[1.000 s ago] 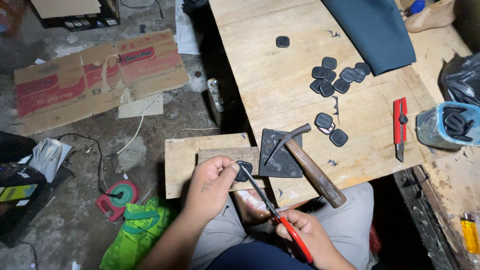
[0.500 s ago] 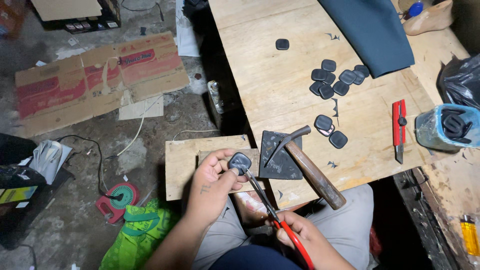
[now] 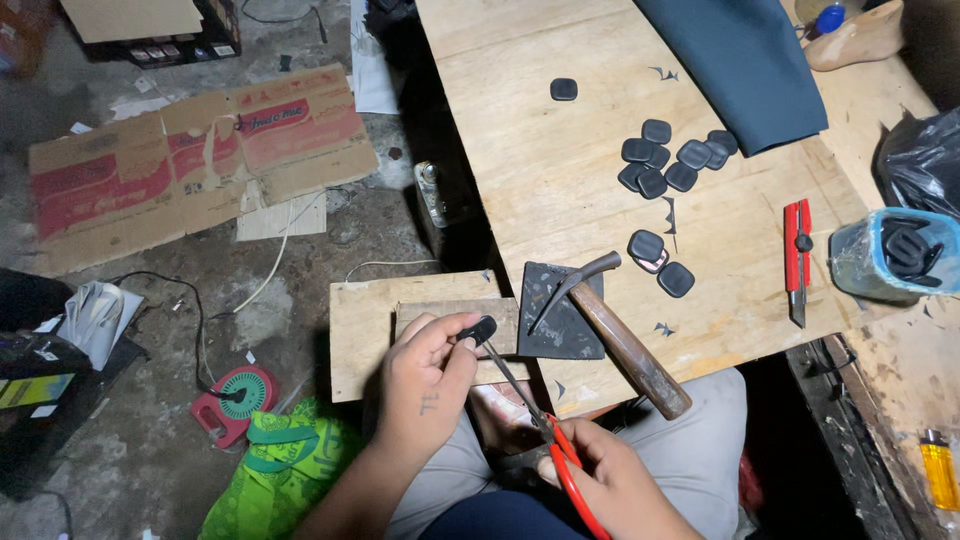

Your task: The person repeatedly picks up small black rubber pieces, places them on a wooden block, and uses a hammer to shape them. They then use red-handled scissors to trim the edges of the pieces. The finished pieces are placed on the table.

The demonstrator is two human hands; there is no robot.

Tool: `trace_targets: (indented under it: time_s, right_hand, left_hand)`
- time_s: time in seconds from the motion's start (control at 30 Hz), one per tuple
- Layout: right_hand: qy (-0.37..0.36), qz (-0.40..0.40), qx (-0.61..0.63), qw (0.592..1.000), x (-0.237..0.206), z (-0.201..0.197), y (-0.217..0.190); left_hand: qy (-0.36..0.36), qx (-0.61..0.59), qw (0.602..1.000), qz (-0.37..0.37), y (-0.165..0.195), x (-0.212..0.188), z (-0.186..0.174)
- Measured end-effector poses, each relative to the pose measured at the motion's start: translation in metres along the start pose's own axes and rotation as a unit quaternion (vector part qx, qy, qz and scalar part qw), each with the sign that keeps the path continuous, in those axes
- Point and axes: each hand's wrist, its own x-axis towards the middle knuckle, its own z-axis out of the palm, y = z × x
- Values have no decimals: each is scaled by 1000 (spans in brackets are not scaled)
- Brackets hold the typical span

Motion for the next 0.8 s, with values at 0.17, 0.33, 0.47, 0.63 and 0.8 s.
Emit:
trace_targets:
  time_s: [0.17,0.33,0.47,0.63,0.8]
  right_hand:
    - [33,6,-33,999,0,4,-9]
    - [31,-9,-6,999,2,7,-10]
    - [45,-25,-46,998,3,7,-14]
    - [64,-25,-86,994,0,8,-20]
    - [46,-11,-51,998,0,9,-23]
  left_hand:
    - [3,-53,996,-66,0,2,2]
    - [-8,-95,989,-109,-5,0,5]
    - [11,-117,984,-137,-7,-2,13]
    - [57,45,997,-17,0,-7,15]
    - [67,174,981,49,-2,-10,14]
